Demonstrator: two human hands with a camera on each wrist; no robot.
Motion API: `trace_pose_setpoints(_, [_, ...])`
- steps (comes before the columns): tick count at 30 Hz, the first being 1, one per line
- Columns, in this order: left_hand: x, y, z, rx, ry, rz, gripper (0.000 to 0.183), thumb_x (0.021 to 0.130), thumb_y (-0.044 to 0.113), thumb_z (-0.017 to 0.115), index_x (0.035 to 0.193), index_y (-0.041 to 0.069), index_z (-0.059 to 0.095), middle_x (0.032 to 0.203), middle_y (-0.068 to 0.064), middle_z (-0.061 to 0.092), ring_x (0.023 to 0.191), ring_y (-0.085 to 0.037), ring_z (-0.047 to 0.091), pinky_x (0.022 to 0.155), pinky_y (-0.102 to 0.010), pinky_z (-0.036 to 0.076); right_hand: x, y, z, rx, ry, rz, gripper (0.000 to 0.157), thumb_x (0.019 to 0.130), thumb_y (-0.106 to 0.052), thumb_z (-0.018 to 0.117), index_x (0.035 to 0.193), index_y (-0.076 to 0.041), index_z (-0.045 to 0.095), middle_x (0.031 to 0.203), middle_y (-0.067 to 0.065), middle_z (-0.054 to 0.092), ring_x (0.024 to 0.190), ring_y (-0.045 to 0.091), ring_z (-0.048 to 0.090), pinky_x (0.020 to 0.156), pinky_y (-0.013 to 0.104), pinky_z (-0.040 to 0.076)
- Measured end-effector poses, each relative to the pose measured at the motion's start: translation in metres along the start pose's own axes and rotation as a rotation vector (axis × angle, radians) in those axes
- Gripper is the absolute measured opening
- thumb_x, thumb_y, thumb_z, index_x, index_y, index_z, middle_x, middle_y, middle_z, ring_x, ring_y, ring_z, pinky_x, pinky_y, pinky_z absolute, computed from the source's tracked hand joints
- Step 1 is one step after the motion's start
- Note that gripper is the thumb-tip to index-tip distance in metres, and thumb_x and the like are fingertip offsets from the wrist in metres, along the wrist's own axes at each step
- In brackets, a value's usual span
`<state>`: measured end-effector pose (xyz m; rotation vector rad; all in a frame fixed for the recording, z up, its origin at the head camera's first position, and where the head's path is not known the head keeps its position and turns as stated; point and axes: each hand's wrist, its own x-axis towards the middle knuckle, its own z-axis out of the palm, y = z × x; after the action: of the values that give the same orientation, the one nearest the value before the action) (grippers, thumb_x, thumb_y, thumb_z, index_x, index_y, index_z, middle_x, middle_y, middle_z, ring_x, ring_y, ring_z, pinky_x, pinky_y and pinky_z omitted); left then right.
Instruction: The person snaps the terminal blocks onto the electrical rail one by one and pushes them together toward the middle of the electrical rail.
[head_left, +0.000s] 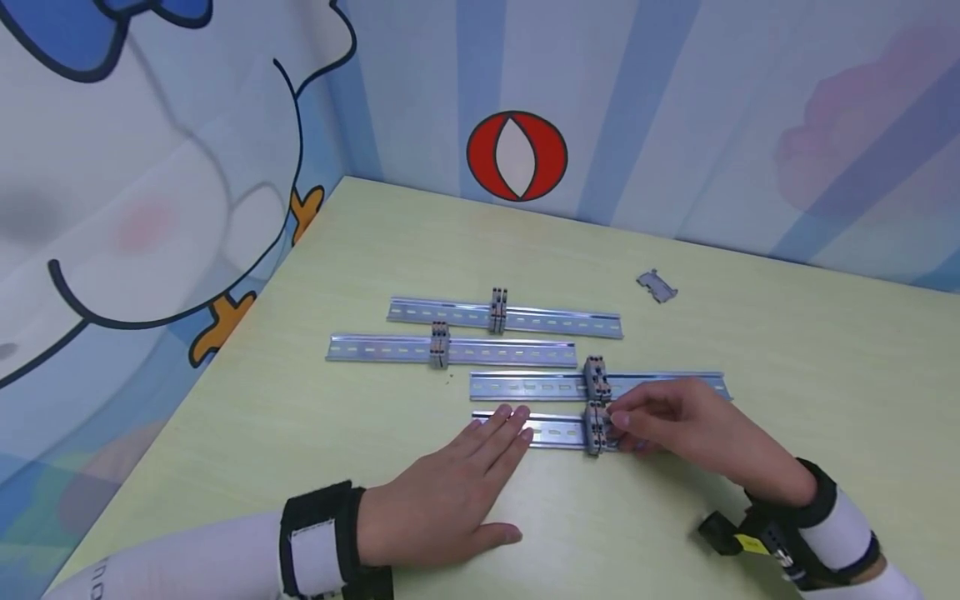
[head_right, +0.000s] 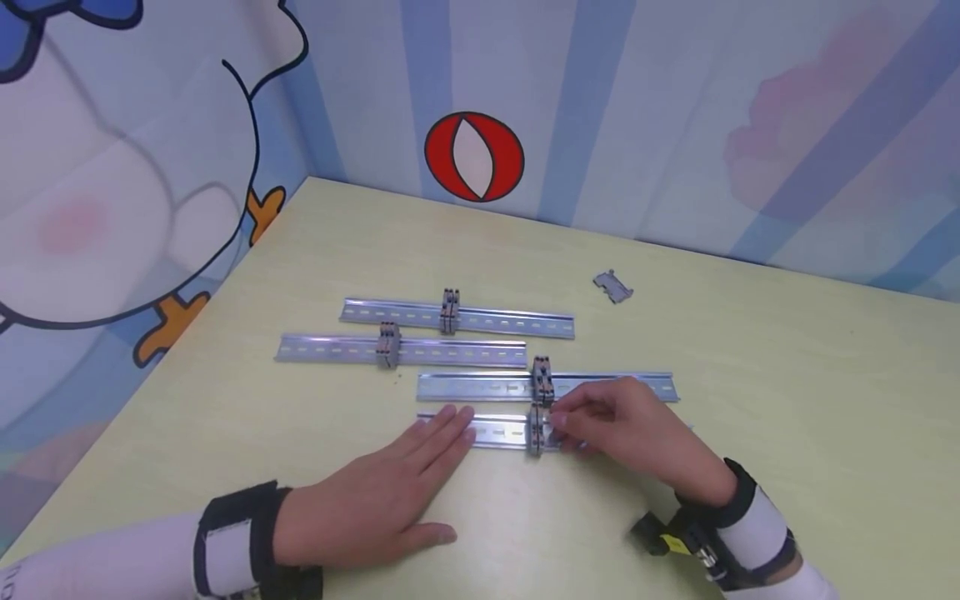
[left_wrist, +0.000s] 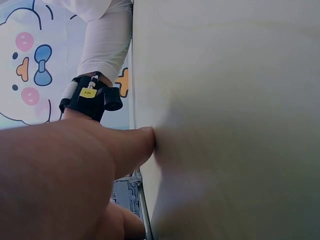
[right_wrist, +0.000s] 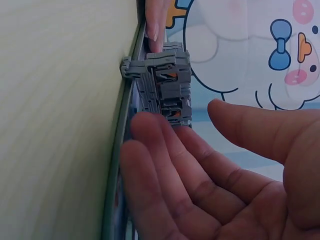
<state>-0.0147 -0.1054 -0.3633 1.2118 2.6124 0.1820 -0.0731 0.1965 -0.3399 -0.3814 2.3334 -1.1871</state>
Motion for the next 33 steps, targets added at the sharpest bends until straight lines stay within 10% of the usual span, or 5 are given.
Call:
trace_pose_setpoints(22, [0.0,0.0,-0.003,-0.001,-0.01,0.003,0.085,0.097,0.057,0.046,0.157,0.006,0.014,0.167,-0.012,0.001,0.153,-0.026,0.0,0.123,-0.043,0.019,0.023,0.006,-0.055,-0.045,0.181,-0.051,0.035,0.1,-0.028,0.057,0.12,-0.001,0.064,0.111,0.021,0.073,0.091,0.015,0.072,0.076,0.033,0.062])
trace_pose_setpoints(33, [0.0,-0.002,-0.002,-0.011,-0.015,0.005,0.086,0.097,0.058,0.045,0.158,0.007,0.012,0.167,-0.01,-0.002,0.153,-0.025,-0.003,0.124,-0.043,0.018,0.061,0.016,-0.081,-0.376,0.494,-0.025,0.034,0.094,-0.026,0.064,0.118,-0.002,0.068,0.115,0.025,0.071,0.104,0.037,0.066,0.072,0.034,0.054])
